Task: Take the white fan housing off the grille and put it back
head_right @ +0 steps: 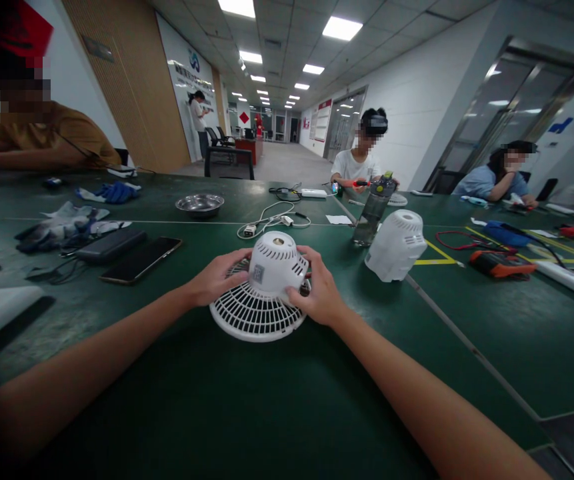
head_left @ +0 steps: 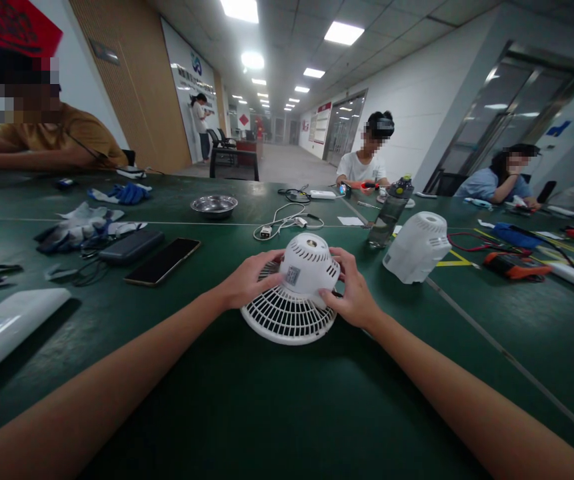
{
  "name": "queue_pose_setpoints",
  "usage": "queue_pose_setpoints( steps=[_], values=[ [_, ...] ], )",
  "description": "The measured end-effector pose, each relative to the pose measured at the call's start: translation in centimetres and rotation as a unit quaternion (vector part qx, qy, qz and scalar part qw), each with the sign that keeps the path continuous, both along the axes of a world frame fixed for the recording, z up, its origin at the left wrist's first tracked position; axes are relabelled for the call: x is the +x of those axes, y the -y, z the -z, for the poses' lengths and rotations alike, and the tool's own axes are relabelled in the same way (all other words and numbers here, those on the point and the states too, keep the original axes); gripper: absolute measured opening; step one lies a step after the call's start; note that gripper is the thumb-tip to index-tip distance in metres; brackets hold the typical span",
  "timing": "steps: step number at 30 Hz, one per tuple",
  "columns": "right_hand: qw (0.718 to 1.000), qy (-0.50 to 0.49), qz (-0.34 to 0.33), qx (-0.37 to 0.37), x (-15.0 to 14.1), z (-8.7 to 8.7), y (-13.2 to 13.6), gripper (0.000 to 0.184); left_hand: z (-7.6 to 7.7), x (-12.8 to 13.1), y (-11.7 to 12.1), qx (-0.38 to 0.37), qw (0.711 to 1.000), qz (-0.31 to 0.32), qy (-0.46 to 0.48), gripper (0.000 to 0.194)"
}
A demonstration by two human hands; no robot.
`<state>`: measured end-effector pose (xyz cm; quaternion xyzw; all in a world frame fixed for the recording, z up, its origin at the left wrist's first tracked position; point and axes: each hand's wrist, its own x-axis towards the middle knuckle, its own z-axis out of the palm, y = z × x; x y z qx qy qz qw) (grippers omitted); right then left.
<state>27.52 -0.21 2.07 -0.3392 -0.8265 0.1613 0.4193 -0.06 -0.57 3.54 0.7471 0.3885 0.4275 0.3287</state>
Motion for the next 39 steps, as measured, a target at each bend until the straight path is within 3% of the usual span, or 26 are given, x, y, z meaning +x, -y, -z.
queue_pose_setpoints(
  steps=[4, 10, 15, 19, 27, 39],
  values=[
    [0.999, 0.023, -0.021, -0.007, 0.3, -0.3, 0.1, 0.09, -0.3, 0.7, 0.3, 0.012, 0.999, -0.001, -0.036, 0.065],
    [0.997, 0.053, -0.058, 0.025, 0.6, -0.8, 0.3, 0.091, -0.8, 0.9, 0.4, -0.004, 0.999, 0.034, -0.004, 0.048],
    [0.997, 0.064, -0.049, 0.007, 0.6, -1.1, 0.4, 0.093, -0.7, 0.7, 0.1, 0.068, 0.977, 0.02, -0.201, 0.063],
    [0.997, 0.059, -0.043, -0.026, 0.4, -1.4, 0.6, 0.094, -0.7, 0.7, 0.0, 0.096, 0.959, 0.007, -0.268, 0.067],
    [0.994, 0.023, -0.061, -0.082, 0.4, -1.4, 0.8, 0.09, -0.8, 0.8, 0.2, 0.09, 0.955, -0.009, -0.283, 0.07],
    [0.997, 0.057, -0.042, -0.042, 0.5, -1.3, 0.7, 0.09, -0.7, 0.6, 0.0, 0.077, 0.957, -0.003, -0.279, 0.07]
  ],
)
